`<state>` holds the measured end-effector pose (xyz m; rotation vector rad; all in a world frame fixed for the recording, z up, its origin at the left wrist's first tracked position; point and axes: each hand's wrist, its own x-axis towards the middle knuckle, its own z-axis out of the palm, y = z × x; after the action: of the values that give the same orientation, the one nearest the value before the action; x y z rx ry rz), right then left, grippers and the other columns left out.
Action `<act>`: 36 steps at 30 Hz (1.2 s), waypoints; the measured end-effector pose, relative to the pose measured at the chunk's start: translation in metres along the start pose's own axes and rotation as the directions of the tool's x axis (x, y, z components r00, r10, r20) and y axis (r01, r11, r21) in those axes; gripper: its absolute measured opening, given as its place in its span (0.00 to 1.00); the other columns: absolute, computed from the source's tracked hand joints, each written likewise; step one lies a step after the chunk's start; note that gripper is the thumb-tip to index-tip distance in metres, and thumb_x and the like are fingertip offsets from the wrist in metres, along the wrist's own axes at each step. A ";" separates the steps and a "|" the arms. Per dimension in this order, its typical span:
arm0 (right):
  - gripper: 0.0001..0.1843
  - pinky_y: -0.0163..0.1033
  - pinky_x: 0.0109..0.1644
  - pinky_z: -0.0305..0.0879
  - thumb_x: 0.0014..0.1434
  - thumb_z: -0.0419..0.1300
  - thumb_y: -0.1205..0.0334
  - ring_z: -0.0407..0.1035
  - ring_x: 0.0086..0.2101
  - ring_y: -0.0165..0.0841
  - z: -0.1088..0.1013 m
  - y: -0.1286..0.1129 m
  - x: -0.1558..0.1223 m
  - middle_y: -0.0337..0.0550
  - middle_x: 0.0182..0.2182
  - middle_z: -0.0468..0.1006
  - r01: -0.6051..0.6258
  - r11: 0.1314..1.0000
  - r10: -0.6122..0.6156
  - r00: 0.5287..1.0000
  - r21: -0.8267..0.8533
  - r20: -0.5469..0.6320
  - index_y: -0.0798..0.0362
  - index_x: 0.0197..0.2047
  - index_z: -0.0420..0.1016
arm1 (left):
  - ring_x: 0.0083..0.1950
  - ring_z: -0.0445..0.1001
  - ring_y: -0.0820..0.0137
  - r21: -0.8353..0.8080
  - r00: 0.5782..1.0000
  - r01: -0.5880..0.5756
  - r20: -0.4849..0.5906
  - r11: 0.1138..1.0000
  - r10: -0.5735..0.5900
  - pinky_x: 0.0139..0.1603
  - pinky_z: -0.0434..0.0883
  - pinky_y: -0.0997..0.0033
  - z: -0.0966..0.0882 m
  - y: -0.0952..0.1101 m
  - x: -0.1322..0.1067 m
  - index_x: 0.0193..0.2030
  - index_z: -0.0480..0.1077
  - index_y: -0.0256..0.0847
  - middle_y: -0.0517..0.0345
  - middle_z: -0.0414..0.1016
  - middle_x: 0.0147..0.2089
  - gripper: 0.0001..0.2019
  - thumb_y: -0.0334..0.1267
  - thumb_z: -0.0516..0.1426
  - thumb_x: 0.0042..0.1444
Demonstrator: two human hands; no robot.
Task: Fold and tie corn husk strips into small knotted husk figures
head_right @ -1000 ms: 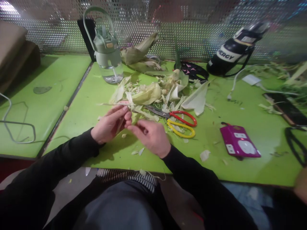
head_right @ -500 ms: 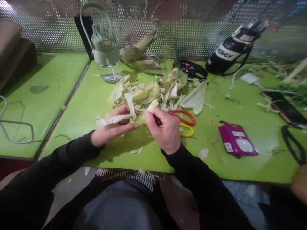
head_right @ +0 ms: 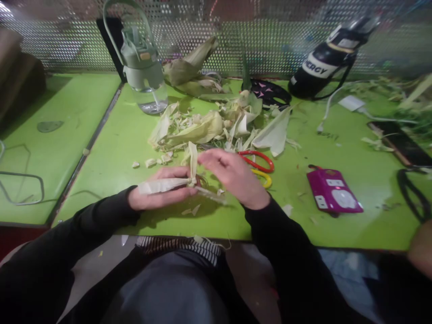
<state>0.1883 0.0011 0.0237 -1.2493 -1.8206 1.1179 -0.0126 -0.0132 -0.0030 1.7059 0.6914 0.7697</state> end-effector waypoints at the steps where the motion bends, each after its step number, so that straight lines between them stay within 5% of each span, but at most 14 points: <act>1: 0.17 0.39 0.39 0.65 0.62 0.61 0.45 0.71 0.35 0.33 0.002 0.000 0.000 0.41 0.34 0.77 0.003 0.999 -0.005 0.999 0.033 0.041 0.50 0.33 0.78 | 0.32 0.69 0.75 -0.008 0.999 0.008 0.033 1.000 -0.007 0.34 0.69 0.75 0.001 0.000 0.000 0.38 0.72 0.35 0.58 0.73 0.32 0.07 0.39 0.60 0.60; 8: 0.12 0.36 0.32 0.58 0.61 0.64 0.59 0.59 0.27 0.26 0.023 0.004 -0.003 0.34 0.25 0.66 0.111 0.983 -0.084 0.979 0.144 -0.184 0.51 0.27 0.70 | 0.23 0.56 0.79 -0.016 0.999 0.034 0.030 0.999 -0.033 0.24 0.58 0.77 0.009 0.008 -0.003 0.30 0.69 0.37 0.65 0.63 0.23 0.09 0.37 0.59 0.61; 14: 0.11 0.35 0.29 0.59 0.62 0.63 0.55 0.59 0.26 0.27 0.023 0.008 -0.003 0.34 0.25 0.66 0.096 0.980 -0.058 0.976 0.175 -0.212 0.50 0.31 0.71 | 0.24 0.60 0.79 0.026 0.991 -0.090 0.106 0.996 0.087 0.26 0.62 0.77 0.010 0.014 -0.005 0.34 0.69 0.37 0.65 0.65 0.24 0.07 0.36 0.58 0.62; 18: 0.13 0.35 0.28 0.63 0.67 0.57 0.48 0.64 0.27 0.29 0.019 0.011 -0.004 0.38 0.29 0.71 0.145 0.983 -0.121 0.971 0.108 -0.204 0.48 0.39 0.72 | 0.30 0.67 0.74 0.059 0.994 -0.100 -0.043 0.993 0.102 0.33 0.68 0.74 0.009 0.009 -0.002 0.40 0.71 0.37 0.58 0.72 0.32 0.09 0.39 0.52 0.67; 21: 0.09 0.39 0.31 0.66 0.65 0.61 0.52 0.68 0.31 0.31 0.020 0.010 -0.007 0.42 0.37 0.76 0.406 0.874 -0.478 0.820 -0.269 -0.315 0.46 0.44 0.73 | 0.33 0.70 0.72 0.089 0.977 0.030 -0.213 0.996 -0.011 0.36 0.69 0.71 0.009 -0.004 0.000 0.48 0.71 0.38 0.55 0.74 0.36 0.12 0.43 0.51 0.69; 23: 0.12 0.41 0.34 0.69 0.62 0.64 0.55 0.70 0.32 0.33 0.024 0.008 -0.010 0.41 0.37 0.78 0.546 0.660 -0.697 0.702 -0.515 -0.148 0.45 0.49 0.73 | 0.36 0.73 0.70 0.123 0.975 0.032 -0.223 0.992 -0.004 0.39 0.71 0.70 0.009 -0.013 0.000 0.51 0.70 0.37 0.54 0.77 0.39 0.13 0.42 0.53 0.67; 26: 0.15 0.42 0.36 0.70 0.62 0.65 0.60 0.70 0.32 0.35 0.033 0.008 -0.013 0.39 0.34 0.80 0.653 0.407 -0.804 0.588 -0.639 0.089 0.44 0.52 0.75 | 0.45 0.77 0.65 0.291 0.984 0.066 -0.175 0.955 -0.015 0.47 0.73 0.67 0.007 -0.020 -0.002 0.59 0.68 0.37 0.50 0.78 0.49 0.19 0.37 0.56 0.62; 30: 0.13 0.40 0.37 0.71 0.59 0.65 0.69 0.72 0.33 0.34 0.039 0.009 -0.019 0.40 0.35 0.83 0.720 0.338 -0.853 0.507 -0.607 0.126 0.46 0.47 0.78 | 0.41 0.79 0.64 0.454 0.982 0.077 -0.188 0.888 0.011 0.42 0.74 0.67 0.008 -0.016 -0.003 0.59 0.69 0.40 0.52 0.80 0.44 0.19 0.42 0.55 0.63; 33: 0.11 0.39 0.41 0.74 0.63 0.60 0.69 0.74 0.34 0.33 0.042 0.009 -0.030 0.38 0.37 0.83 0.762 0.328 -0.836 0.509 -0.559 0.204 0.45 0.47 0.78 | 0.41 0.79 0.65 0.473 0.981 0.075 -0.192 0.878 0.020 0.44 0.74 0.65 0.012 -0.011 -0.003 0.57 0.71 0.41 0.50 0.80 0.43 0.17 0.42 0.49 0.67; 35: 0.13 0.39 0.45 0.75 0.67 0.56 0.67 0.76 0.37 0.32 0.044 0.009 -0.037 0.35 0.39 0.84 0.757 0.380 -0.787 0.566 -0.532 0.243 0.41 0.47 0.77 | 0.46 0.78 0.64 0.440 0.988 0.051 -0.156 0.896 0.020 0.49 0.74 0.63 0.014 -0.010 -0.004 0.58 0.70 0.42 0.49 0.80 0.48 0.18 0.41 0.47 0.68; 36: 0.14 0.40 0.47 0.75 0.68 0.55 0.67 0.77 0.38 0.32 0.045 0.008 -0.039 0.33 0.41 0.84 0.720 0.455 -0.742 0.632 -0.523 0.225 0.39 0.47 0.77 | 0.49 0.78 0.64 0.419 0.992 0.033 -0.124 0.907 0.021 0.51 0.74 0.63 0.014 -0.010 -0.004 0.59 0.70 0.42 0.49 0.79 0.51 0.18 0.41 0.47 0.68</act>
<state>0.1656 -0.0463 -0.0047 -0.5588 -2.3997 0.0221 -0.0046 -0.0219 -0.0156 2.0543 1.0068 0.7656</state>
